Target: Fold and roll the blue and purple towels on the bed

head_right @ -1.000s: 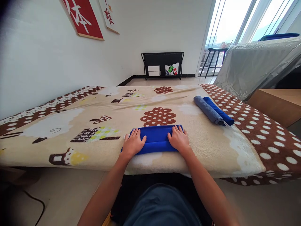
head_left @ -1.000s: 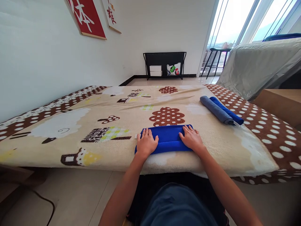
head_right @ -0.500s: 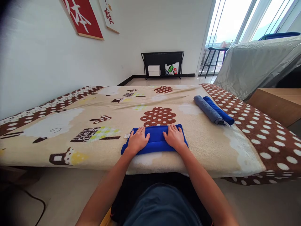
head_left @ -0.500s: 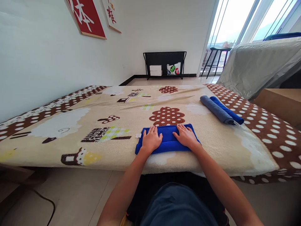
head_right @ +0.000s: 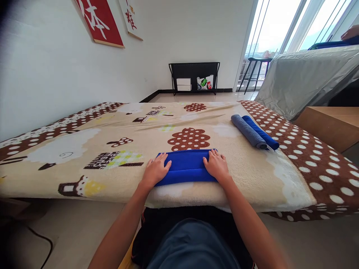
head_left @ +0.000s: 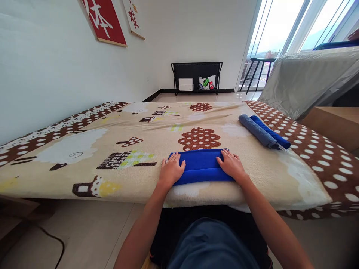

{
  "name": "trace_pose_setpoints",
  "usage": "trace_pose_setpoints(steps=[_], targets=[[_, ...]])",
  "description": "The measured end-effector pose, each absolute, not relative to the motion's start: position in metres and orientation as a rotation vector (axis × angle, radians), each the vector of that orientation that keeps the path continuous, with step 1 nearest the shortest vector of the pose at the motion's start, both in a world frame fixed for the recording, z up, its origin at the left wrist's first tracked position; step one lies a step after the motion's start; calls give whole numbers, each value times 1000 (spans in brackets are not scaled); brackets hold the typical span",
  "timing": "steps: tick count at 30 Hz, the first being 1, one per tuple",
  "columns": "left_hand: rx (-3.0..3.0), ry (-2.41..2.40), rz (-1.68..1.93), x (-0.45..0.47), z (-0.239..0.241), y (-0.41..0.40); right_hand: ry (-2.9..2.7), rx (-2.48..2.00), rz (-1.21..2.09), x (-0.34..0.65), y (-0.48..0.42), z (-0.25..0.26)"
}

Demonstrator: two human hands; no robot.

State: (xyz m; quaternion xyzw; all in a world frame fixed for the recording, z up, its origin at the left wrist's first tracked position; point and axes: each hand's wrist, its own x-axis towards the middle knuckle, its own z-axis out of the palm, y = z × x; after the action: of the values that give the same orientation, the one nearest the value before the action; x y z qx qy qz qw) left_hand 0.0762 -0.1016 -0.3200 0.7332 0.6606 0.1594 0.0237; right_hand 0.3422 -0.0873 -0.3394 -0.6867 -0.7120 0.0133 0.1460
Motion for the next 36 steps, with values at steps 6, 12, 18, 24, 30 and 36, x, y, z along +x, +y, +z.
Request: trace_pose_setpoints(steps=[6,12,18,24,30,36], targets=[[2794,1665,1141,61,-340,-138,-2109,-1543,-269,375,-134,-359],[2893,1412,1253,37,-373,-184,-2221,-1351,-388,394,-196,-381],[2797,1572,1136,38,-366,-188,-2127,-1415,-345,388,-199,-377],[2688,1769,914,50,-346,-164,-2049,-1648,-243,369,-171,-358],[2673,1769,611,47,-319,-164,-2103,-1658,-183,367,-163,-338],[2623,1801,265,49,-298,-170,-2166,-1774,-216,363,-169,-330]])
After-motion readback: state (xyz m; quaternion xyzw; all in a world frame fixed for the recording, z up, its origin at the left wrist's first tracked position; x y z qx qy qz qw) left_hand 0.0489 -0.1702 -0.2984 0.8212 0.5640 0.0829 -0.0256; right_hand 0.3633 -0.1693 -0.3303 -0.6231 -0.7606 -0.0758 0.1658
